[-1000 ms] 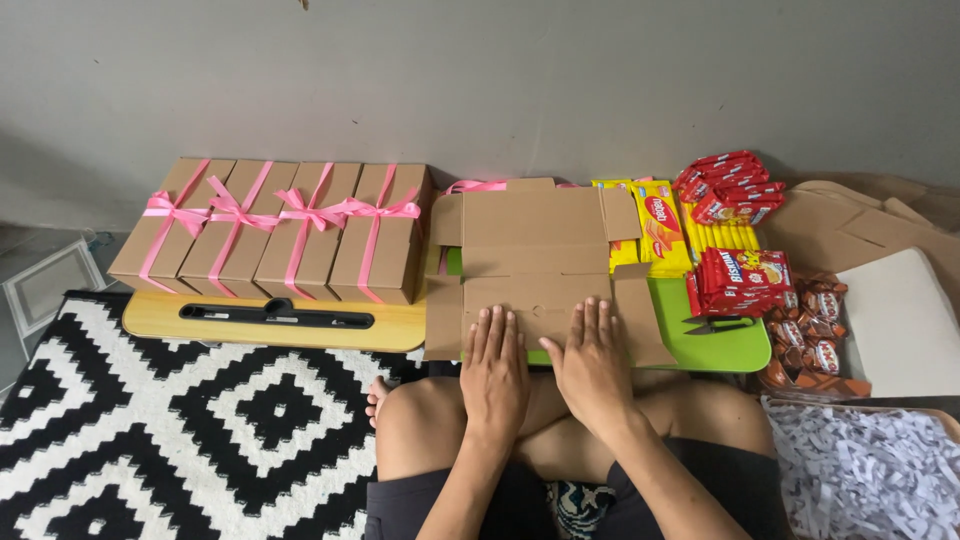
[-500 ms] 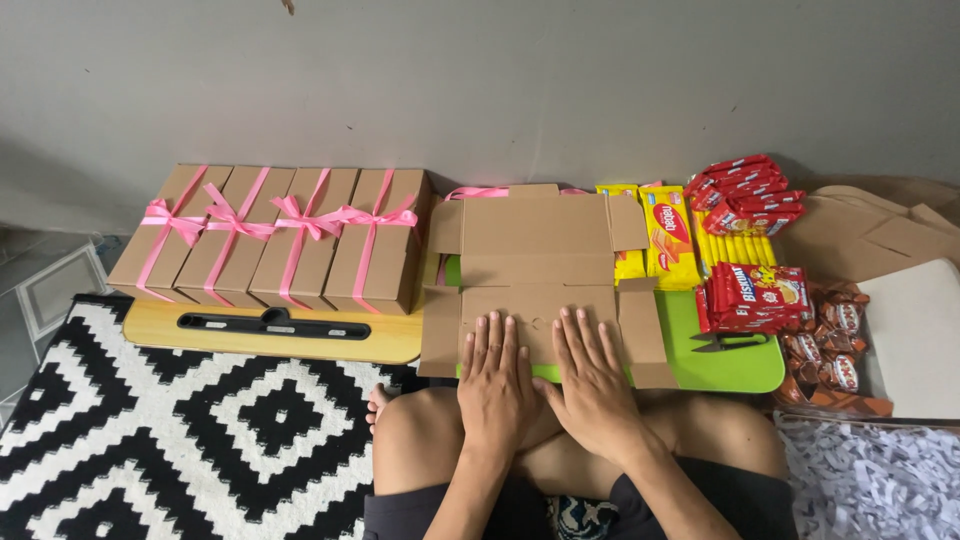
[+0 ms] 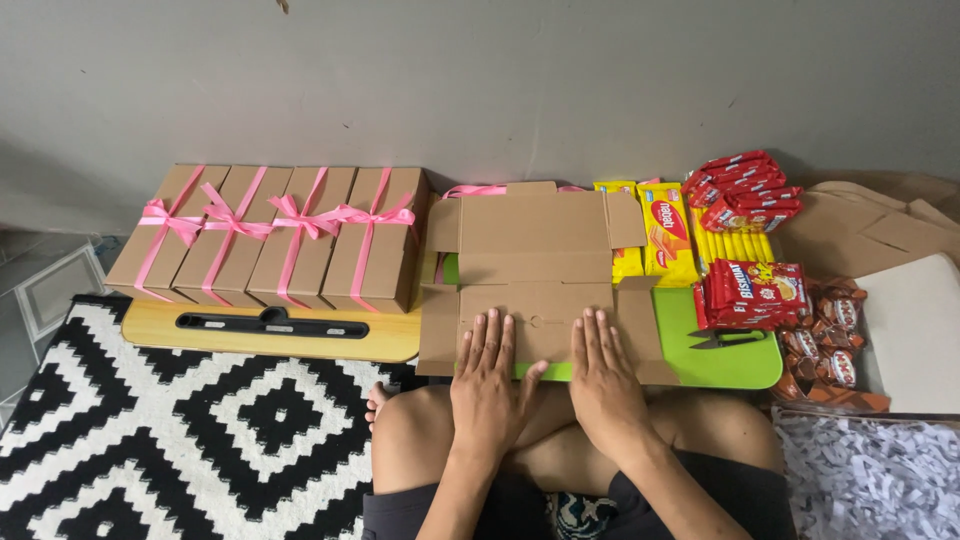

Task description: Assembling a cardboard gift box and filling it with shredded paper

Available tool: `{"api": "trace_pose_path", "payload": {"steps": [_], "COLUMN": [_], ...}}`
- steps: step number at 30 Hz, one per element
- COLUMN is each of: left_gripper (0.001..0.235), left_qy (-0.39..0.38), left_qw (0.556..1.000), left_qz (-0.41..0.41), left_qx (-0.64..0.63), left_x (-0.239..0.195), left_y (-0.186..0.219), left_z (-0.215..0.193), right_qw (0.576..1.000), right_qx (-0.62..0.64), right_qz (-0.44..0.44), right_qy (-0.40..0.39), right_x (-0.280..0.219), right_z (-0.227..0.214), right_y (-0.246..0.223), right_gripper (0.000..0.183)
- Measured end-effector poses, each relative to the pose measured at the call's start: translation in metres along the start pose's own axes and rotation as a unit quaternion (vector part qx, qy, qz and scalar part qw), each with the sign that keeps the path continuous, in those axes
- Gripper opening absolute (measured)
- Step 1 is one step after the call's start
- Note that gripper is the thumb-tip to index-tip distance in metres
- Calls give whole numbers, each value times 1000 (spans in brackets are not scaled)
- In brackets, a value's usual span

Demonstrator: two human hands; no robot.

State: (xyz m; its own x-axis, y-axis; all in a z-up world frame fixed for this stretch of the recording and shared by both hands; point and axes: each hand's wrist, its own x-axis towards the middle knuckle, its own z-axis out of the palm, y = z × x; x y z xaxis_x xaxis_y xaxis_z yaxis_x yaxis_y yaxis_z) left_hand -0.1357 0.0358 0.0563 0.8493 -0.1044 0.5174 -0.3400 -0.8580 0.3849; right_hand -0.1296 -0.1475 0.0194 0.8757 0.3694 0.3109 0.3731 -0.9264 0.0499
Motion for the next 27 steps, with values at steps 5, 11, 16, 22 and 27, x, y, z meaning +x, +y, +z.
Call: {"api": "trace_pose_path", "payload": {"steps": [5,11,16,22,27], "left_gripper": [94,80,84,84,82], "left_qy": [-53,-68,-100,-126,-89], "left_qw": [997,991,983,982,985], "left_qz": [31,19,3,-14,9], "left_qx": [37,112,155,138,145], "left_x": [-7,-5,-3,-1,-3], "left_y": [-15,-21,-20,-23,-25], "left_z": [10,26,27,34,31], "right_qw": [999,994,984,985,984], "right_qx": [-38,-79,-99,-104,-87], "right_qz": [-8,11,35,43,37], "right_qy": [11,-78,-144,-128,-151], "right_x": [0,14,19,21,20], "right_z": [17,-2,-15,-18,-8], "right_y": [4,-2,-8,-9,-5], "right_gripper": [70,68,67,64,71]}}
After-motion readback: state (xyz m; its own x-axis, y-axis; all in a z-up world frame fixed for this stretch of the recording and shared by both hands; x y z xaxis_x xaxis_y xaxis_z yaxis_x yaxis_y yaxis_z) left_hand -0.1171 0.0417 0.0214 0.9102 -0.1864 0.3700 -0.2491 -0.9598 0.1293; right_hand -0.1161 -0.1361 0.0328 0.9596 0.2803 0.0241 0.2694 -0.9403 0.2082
